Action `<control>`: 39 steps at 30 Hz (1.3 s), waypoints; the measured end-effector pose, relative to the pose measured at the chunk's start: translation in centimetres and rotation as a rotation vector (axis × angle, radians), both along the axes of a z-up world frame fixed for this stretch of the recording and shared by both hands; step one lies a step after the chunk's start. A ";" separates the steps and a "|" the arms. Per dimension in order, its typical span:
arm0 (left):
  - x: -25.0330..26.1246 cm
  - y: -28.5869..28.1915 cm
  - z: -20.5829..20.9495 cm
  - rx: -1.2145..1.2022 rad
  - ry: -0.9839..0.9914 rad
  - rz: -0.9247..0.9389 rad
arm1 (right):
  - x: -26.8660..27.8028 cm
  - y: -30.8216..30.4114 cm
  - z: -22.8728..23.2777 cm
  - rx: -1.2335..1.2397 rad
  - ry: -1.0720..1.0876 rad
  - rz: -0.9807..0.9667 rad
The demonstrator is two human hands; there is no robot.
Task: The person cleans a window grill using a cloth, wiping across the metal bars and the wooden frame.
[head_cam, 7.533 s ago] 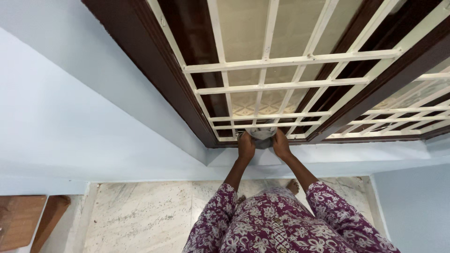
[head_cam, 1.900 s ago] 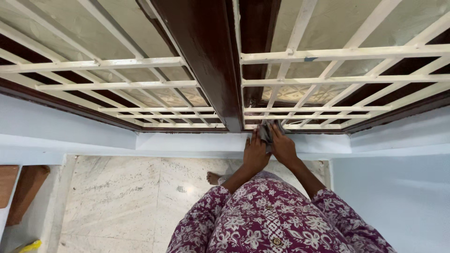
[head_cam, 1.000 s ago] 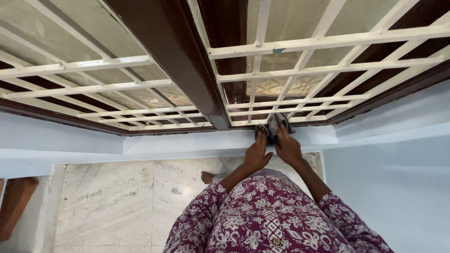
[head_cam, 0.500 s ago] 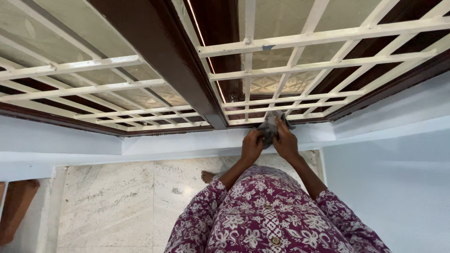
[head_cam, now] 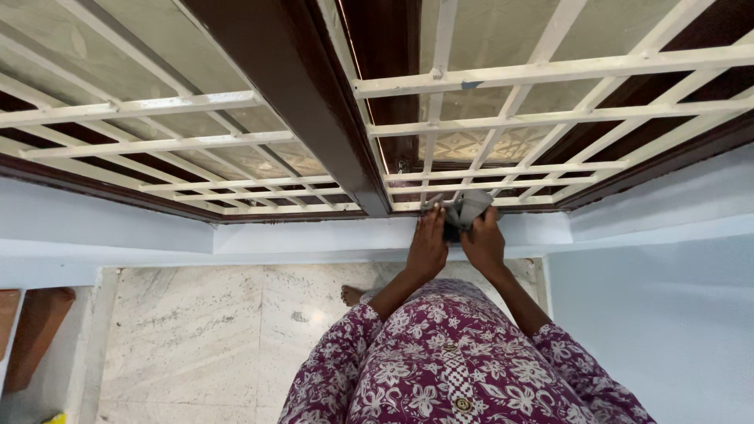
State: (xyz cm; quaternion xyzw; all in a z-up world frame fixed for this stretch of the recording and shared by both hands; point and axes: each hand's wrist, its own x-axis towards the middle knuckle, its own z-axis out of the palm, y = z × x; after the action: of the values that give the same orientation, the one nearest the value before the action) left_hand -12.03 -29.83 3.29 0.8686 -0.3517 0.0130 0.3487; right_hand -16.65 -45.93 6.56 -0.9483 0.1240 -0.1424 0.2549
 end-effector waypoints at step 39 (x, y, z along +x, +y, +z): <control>4.0 -4.0 -1.3 0.122 -0.050 0.093 | 4.0 -1.3 -0.3 -0.335 0.424 0.153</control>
State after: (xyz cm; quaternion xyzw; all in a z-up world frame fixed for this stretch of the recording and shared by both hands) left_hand -8.00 -33.81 1.94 0.9030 -0.3199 0.0295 0.2852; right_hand -12.68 -47.21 6.26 -0.9925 0.0773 0.0605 0.0729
